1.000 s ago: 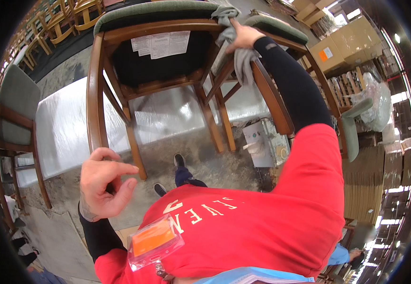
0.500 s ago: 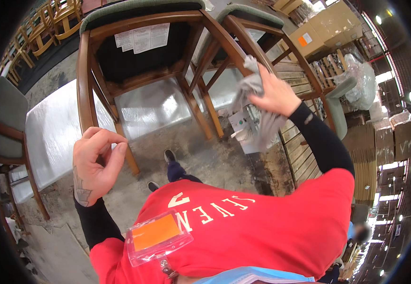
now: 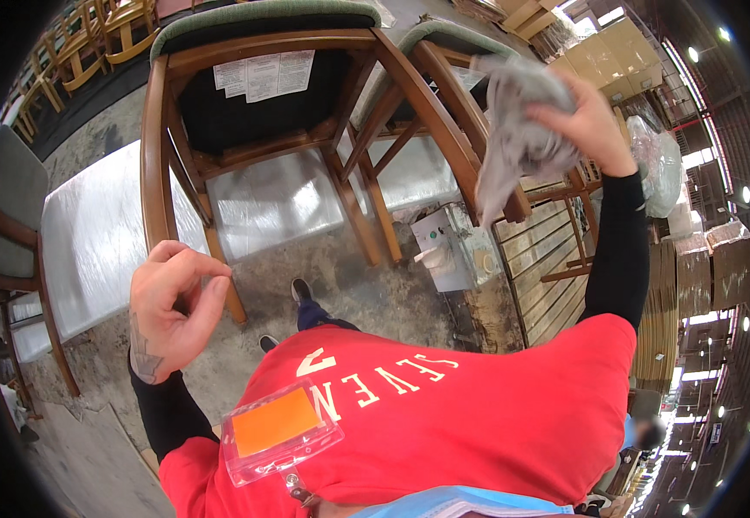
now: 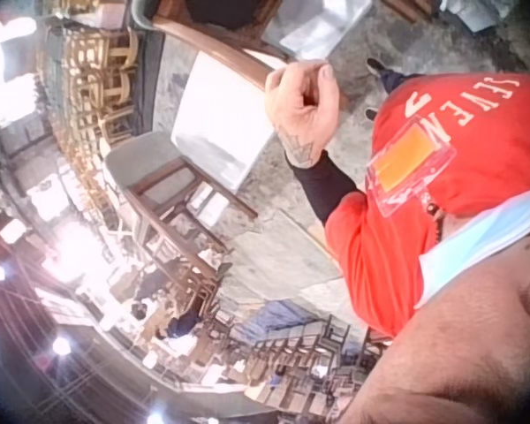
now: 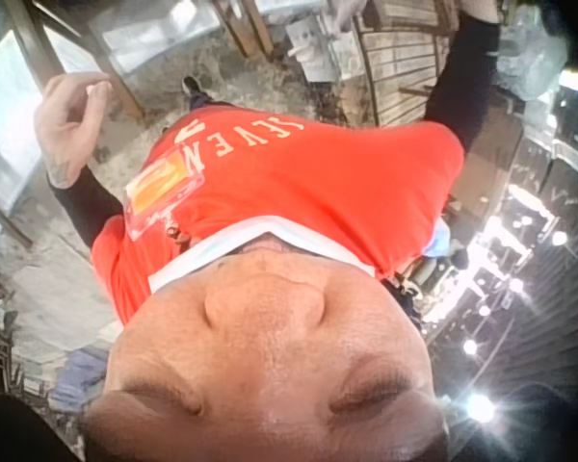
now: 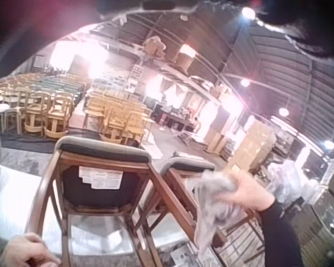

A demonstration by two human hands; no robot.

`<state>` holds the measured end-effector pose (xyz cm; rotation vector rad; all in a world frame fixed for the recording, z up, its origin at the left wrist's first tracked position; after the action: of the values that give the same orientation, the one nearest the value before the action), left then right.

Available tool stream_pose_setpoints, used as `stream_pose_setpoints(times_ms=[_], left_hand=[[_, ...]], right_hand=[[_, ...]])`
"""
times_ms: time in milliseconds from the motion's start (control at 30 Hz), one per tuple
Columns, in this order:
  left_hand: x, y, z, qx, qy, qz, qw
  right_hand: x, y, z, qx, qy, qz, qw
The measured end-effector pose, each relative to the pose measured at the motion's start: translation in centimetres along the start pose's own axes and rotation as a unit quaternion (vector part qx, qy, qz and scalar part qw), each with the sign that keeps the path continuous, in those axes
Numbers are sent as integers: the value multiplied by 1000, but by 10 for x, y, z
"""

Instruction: The person repeatedly lifts wooden chairs, wipes the underside and legs with a cloth, and sets them back down. The person handles multiple chairs one at a time in a warehouse-like area filled with furniture.

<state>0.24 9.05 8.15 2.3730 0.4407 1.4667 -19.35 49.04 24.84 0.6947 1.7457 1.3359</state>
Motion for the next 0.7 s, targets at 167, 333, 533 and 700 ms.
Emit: stream_pose_setpoints(times_ms=[167,333,533,700], left_hand=[[-1,-1,1,-2,32,10,999],[-1,-2,0,-4,37,7,999],[-3,-1,2,3,45,-1,999],[-1,-1,0,6,-11,4,1000]], right_hand=[[11,17,-10,127,-17,-56,990],[44,-91,11,-144,-108,303,936],[5,-142,20,-151,-125,307,931],[52,-147,-8,-108,-95,188,972]])
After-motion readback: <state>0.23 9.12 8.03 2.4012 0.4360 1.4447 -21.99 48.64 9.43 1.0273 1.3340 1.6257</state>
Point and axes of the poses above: each hand's wrist, its own z-axis away from the middle knuckle, its own y-axis out of the back of the hand, x = y × z, the point moved 3 cm from there along -z, towards the middle knuckle, and after that the axes turned 8 degrees about z, right-handed, at the moved point
